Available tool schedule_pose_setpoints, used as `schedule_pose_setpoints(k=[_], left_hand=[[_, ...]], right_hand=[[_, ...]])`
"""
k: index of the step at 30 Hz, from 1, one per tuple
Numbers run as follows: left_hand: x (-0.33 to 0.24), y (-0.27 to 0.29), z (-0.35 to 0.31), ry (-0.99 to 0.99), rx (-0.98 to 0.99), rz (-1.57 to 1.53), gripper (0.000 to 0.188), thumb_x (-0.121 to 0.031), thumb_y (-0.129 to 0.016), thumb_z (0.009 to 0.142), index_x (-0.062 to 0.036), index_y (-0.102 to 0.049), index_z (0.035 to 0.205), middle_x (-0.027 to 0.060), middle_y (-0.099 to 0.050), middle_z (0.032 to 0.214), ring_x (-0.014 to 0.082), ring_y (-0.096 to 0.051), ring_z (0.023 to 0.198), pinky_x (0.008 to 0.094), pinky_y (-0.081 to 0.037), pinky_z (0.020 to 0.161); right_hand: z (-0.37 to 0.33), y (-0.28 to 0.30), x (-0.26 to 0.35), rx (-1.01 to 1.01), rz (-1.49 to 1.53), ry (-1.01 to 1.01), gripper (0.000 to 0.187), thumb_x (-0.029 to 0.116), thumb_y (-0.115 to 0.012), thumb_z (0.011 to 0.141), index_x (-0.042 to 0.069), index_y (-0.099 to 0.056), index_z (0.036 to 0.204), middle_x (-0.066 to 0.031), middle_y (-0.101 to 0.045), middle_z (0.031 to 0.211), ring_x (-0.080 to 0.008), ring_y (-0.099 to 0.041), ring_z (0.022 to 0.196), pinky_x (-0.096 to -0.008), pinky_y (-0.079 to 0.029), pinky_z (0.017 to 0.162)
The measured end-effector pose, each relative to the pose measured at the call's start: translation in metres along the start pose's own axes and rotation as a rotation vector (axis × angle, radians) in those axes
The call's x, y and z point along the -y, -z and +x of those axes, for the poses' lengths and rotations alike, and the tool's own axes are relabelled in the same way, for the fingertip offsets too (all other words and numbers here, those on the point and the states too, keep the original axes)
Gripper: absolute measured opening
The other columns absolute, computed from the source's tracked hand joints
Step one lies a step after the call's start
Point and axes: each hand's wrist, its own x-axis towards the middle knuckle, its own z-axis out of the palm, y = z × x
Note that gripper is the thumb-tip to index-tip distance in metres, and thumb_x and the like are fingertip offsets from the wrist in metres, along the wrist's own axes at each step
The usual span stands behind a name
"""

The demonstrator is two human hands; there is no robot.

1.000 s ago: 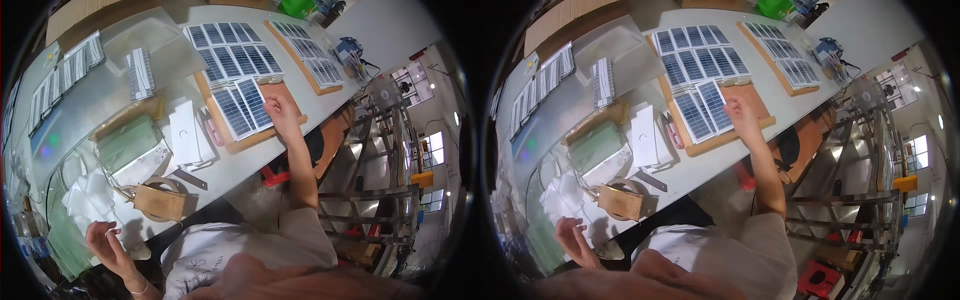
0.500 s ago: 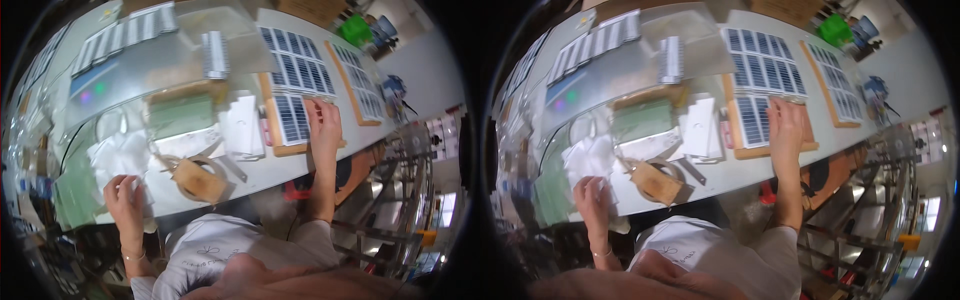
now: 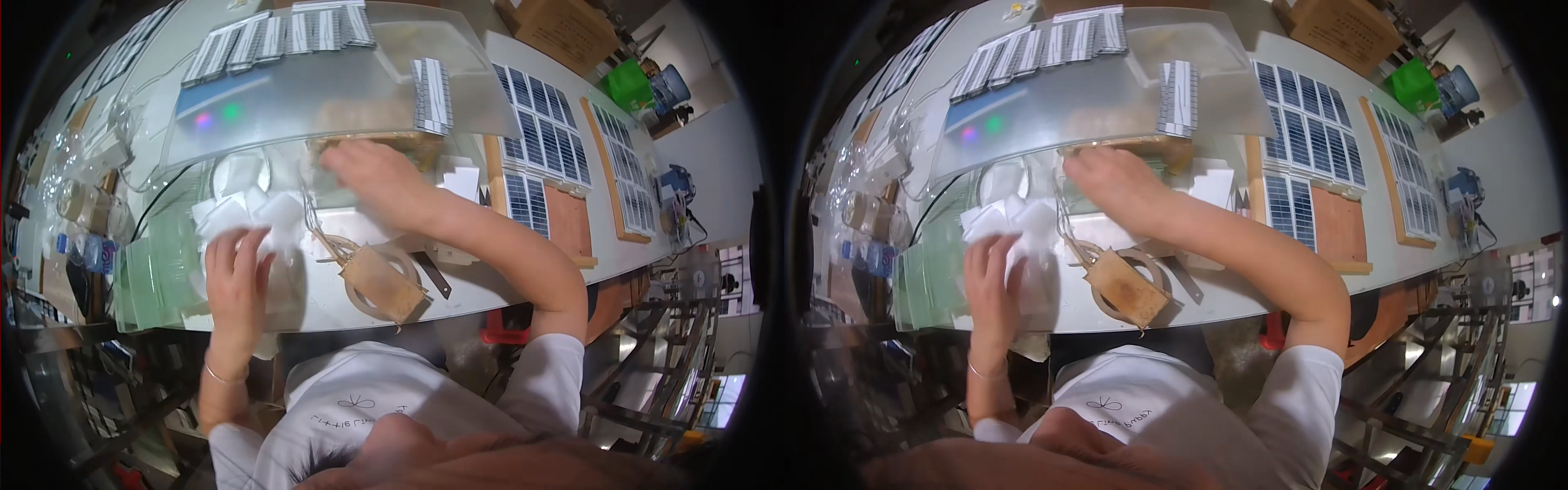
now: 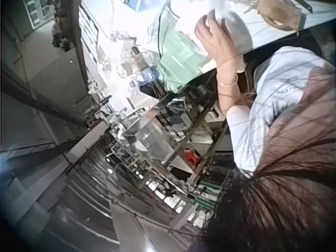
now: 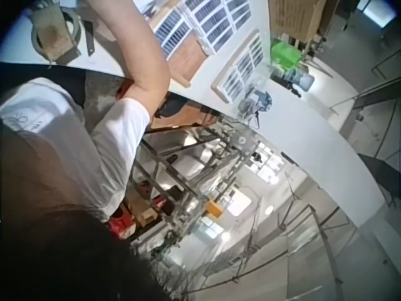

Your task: The person assembles mini solar panels by layering solar cell strips with protective film and backing sheets by hand, aligning the components, and stacking the assembled panels onto a wooden board.

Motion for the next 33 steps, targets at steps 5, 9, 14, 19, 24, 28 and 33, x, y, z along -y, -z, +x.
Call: schedule_pose_setpoints(k=[5, 9, 14, 19, 24, 28, 33], left_hand=[[0.018, -0.006, 0.046, -0.078, 0.265, 0.075, 0.045, 0.005, -0.071, 0.081, -0.0075, -0.065, 0.124, 0.0128, -0.063, 0.118, 0.0328, -0.060, 0.112, 0.0424, -0.052, 0.094], [0.010, 0.021, 0.044, -0.036, -0.025, -0.012, 0.036, 0.008, -0.070, 0.079, -0.0047, -0.069, 0.114, 0.0117, -0.065, 0.106, 0.0297, -0.065, 0.097, 0.0398, -0.053, 0.081], [-0.006, 0.036, 0.023, 0.147, 0.029, -0.350, 0.020, 0.007, -0.072, 0.086, -0.0022, -0.070, 0.104, 0.0081, -0.061, 0.087, 0.0164, -0.059, 0.069, 0.0269, -0.048, 0.059], [0.022, 0.000, -0.022, 0.541, 0.143, -0.794, 0.014, -0.009, -0.074, 0.095, 0.0003, -0.065, 0.101, -0.0034, -0.060, 0.083, 0.0034, -0.050, 0.066, 0.0205, -0.042, 0.057], [0.019, -0.004, -0.030, 0.798, 0.035, -1.222, 0.017, -0.017, -0.063, 0.104, -0.0029, -0.064, 0.114, -0.0021, -0.063, 0.085, 0.0034, -0.054, 0.068, 0.0192, -0.043, 0.058], [0.012, -0.005, -0.015, 0.790, 0.049, -1.321, 0.022, -0.018, -0.061, 0.105, -0.0013, -0.064, 0.118, -0.0010, -0.065, 0.088, 0.0029, -0.055, 0.068, 0.0191, -0.045, 0.058], [-0.001, 0.000, -0.024, 0.787, 0.100, -1.447, 0.029, -0.020, -0.060, 0.105, 0.0003, -0.061, 0.126, 0.0002, -0.066, 0.096, 0.0021, -0.056, 0.068, 0.0184, -0.048, 0.059]], right_hand=[[0.006, 0.028, 0.002, -0.131, 0.300, -0.179, 0.025, -0.004, -0.065, 0.087, 0.003, -0.056, 0.109, -0.0173, -0.067, 0.103, -0.0362, -0.067, 0.099, -0.0450, -0.053, 0.084], [-0.009, 0.031, 0.007, -0.172, 0.035, 0.009, 0.028, -0.003, -0.064, 0.085, 0.005, -0.054, 0.110, -0.0144, -0.064, 0.100, -0.0363, -0.066, 0.095, -0.0455, -0.053, 0.079], [-0.013, 0.022, 0.011, 0.024, -0.055, -0.093, 0.032, -0.003, -0.063, 0.080, 0.006, -0.053, 0.109, -0.0135, -0.055, 0.098, -0.0365, -0.062, 0.088, -0.0474, -0.051, 0.076], [-0.007, 0.047, 0.009, -0.267, 0.310, -0.111, 0.056, -0.009, -0.062, 0.085, 0.008, -0.048, 0.136, -0.0129, -0.056, 0.105, -0.0267, -0.067, 0.091, -0.0367, -0.054, 0.076], [-0.051, 0.099, 0.057, 0.170, 0.912, -0.320, 0.071, -0.003, -0.059, 0.090, 0.010, -0.034, 0.155, -0.0099, -0.049, 0.107, -0.0182, -0.061, 0.096, -0.0302, -0.056, 0.080], [-0.085, 0.053, 0.060, 0.236, 0.662, -0.364, 0.069, 0.006, -0.075, 0.086, 0.009, -0.045, 0.148, -0.0116, -0.049, 0.115, -0.0238, -0.058, 0.109, -0.0331, -0.052, 0.089], [-0.069, 0.046, 0.068, -0.021, 0.307, -0.083, 0.067, 0.015, -0.081, 0.083, 0.007, -0.050, 0.142, -0.0162, -0.053, 0.122, -0.0331, -0.056, 0.111, -0.0412, -0.049, 0.097]])
